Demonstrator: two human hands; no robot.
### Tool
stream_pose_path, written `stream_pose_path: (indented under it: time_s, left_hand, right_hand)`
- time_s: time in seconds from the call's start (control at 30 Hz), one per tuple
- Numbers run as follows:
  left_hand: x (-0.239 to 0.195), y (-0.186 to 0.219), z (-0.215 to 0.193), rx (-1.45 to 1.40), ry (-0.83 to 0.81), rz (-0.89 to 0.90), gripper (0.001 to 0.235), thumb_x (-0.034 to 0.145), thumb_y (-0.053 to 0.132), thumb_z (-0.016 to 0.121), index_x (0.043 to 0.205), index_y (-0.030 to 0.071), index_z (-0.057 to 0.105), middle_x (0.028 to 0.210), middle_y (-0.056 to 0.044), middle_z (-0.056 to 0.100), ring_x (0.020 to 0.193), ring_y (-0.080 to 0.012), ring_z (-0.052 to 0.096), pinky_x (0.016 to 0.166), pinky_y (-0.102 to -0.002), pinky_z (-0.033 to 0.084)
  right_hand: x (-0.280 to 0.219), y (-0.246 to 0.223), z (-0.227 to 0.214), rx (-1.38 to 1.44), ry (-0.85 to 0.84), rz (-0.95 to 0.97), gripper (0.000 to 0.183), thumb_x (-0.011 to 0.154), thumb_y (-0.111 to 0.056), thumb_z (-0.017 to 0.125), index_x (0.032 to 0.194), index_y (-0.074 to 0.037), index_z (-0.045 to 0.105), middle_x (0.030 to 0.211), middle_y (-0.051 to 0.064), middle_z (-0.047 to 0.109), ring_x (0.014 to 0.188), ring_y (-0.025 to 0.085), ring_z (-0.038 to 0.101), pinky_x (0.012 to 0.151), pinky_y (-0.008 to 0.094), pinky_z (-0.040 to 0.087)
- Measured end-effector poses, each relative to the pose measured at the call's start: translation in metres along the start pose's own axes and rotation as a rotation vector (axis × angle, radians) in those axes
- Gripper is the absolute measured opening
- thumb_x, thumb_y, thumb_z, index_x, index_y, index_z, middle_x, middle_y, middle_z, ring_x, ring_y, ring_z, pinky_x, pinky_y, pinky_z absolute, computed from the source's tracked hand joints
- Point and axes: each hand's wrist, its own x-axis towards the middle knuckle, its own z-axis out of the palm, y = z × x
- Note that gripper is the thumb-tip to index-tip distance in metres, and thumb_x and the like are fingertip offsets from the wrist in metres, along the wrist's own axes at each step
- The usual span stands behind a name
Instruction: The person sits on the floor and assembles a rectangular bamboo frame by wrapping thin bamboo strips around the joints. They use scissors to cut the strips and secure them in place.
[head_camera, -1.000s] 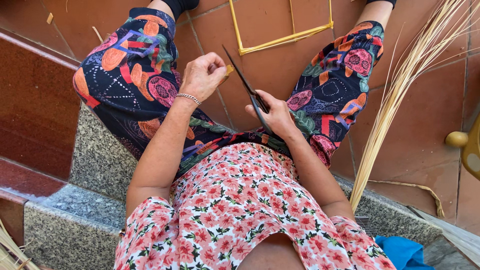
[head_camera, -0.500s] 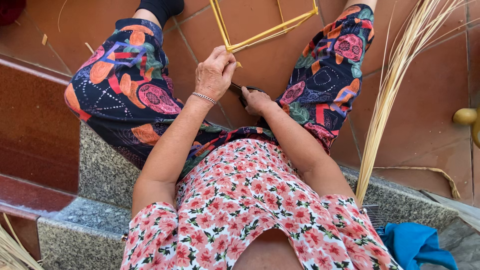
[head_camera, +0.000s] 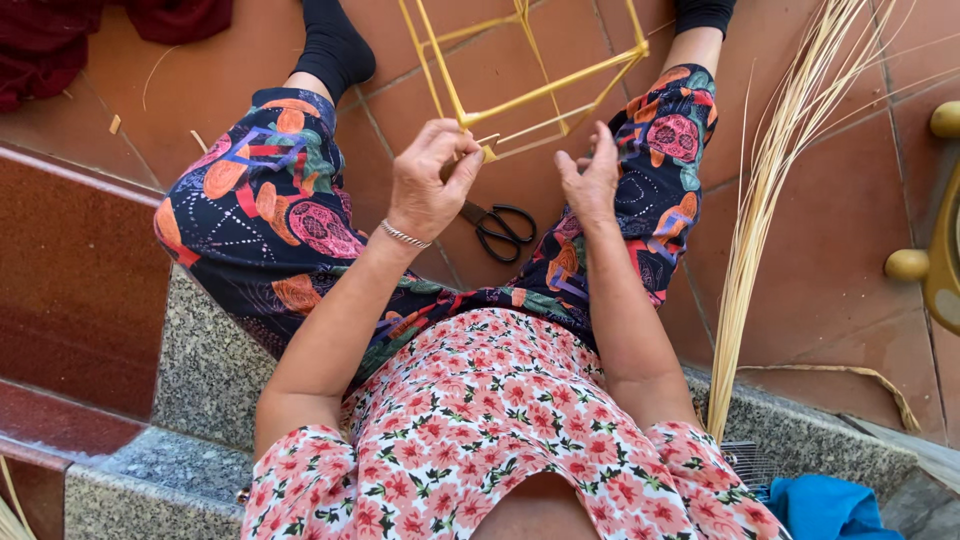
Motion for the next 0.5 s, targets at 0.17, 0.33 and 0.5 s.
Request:
stream_pose_path:
  time_s: [0.17,0.33,0.5]
  left_hand:
    - [0.037,0.048,-0.055,-0.088,0.043,0.165,0.009,0.103,-0.003,0.076,0.102,0.0,0.067,0.105,-0.007,0.067,0.091,-0.0151,0.067,0.079,-0.027,0.056]
    - [0.071,0.072,-0.093,-0.503,0.141,-0.303,0.006,0.095,0.001,0.071,0.091,0.001,0.067,0.075,0.001,0.065,0.052,-0.0043,0.051,0.047,-0.021,0.038]
    - [0.098,0.029,-0.124,-0.604,0.056,-0.184,0.022,0.109,0.006,0.061,0.088,0.002,0.057,0.067,-0.004,0.057,0.055,-0.0149,0.051,0.056,-0.03,0.041]
  right_hand:
    - [-0.025,-0.061,-0.032,0.189,-0.181,-0.093,0.024,0.101,-0.014,0.073,0.121,-0.002,0.068,0.129,0.01,0.066,0.11,0.015,0.065,0.086,0.03,0.057]
    - [-0.06,-0.127,-0.065,0.61,-0.211,-0.18,0.014,0.112,-0.009,0.056,0.122,-0.001,0.062,0.114,0.009,0.069,0.109,0.015,0.066,0.102,0.032,0.055]
    - [-0.054,-0.173,-0.087,0.741,-0.134,-0.31,0.028,0.116,-0.022,0.051,0.131,0.0,0.059,0.086,0.006,0.064,0.074,0.012,0.061,0.074,0.024,0.05]
